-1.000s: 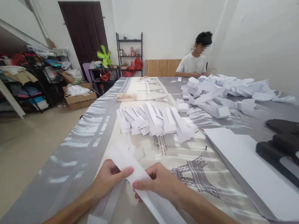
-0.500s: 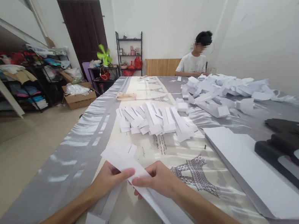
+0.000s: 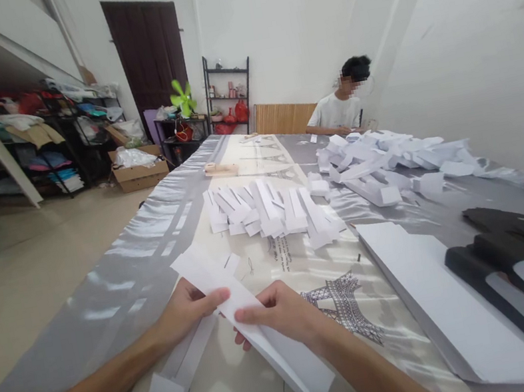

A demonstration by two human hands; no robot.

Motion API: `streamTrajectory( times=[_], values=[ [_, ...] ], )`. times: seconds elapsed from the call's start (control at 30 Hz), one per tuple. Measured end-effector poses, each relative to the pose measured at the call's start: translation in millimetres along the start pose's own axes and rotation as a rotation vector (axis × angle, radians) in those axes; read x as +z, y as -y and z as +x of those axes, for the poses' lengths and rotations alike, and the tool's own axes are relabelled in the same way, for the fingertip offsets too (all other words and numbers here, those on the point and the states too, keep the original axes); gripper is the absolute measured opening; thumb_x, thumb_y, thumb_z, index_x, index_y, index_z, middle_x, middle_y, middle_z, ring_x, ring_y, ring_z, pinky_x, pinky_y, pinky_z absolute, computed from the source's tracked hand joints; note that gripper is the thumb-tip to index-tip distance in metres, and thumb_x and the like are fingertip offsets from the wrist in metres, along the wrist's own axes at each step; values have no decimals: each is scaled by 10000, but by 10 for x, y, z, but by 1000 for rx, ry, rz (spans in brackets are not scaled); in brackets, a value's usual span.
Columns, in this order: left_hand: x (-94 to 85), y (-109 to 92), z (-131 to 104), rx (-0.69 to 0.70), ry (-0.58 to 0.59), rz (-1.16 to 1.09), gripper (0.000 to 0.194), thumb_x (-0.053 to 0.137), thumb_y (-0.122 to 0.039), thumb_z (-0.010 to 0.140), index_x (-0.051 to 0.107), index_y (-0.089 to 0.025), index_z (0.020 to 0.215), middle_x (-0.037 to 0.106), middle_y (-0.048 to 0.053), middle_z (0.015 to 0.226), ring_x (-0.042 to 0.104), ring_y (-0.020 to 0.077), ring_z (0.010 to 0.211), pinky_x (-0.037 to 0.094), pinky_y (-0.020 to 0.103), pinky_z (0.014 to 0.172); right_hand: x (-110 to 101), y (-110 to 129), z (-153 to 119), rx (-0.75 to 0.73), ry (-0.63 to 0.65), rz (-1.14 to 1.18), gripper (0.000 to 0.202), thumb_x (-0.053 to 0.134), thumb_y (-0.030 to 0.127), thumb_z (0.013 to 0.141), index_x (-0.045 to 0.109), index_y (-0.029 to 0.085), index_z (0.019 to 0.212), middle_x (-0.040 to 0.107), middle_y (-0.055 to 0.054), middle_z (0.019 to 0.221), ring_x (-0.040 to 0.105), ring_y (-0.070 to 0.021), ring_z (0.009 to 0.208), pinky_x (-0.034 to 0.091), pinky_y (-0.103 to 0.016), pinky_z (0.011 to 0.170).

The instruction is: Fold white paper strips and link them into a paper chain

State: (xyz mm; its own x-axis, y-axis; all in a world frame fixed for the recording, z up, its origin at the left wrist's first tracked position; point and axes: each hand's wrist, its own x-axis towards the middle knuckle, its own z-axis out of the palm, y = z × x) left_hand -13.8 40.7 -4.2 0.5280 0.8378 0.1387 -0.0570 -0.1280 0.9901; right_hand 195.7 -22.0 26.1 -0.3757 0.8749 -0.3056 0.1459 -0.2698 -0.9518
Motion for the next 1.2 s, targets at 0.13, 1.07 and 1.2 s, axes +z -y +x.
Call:
streamTrajectory(
  times=[0.13,1.07,1.2],
  values=[
    [-9,16,12,-12,0,16,435,723,-413,844,503,-156,570,379,-65,482,319,67,473,257,213,476,9,7,-8,-15,-17,-24,388,735,528,799,805,150,740,767,-72,753,677,-195,684,511,-296,722],
    [-13,-6,30,-116,115,-124,359,747,-433,857,727,-95,737,751,94,716,677,133,563,556,216,568,-7,-77,15,47,-46,143,400,729,503,843,801,118,924,769,-145,945,701,-211,784,509,-276,667],
    [-11,-16,36,-130,114,-130,385,749,-455,852,721,-91,729,753,100,715,688,138,570,566,219,579,13,-103,28,51,-66,155,354,751,463,825,800,120,897,768,-138,943,698,-208,770,506,-274,649]
  ],
)
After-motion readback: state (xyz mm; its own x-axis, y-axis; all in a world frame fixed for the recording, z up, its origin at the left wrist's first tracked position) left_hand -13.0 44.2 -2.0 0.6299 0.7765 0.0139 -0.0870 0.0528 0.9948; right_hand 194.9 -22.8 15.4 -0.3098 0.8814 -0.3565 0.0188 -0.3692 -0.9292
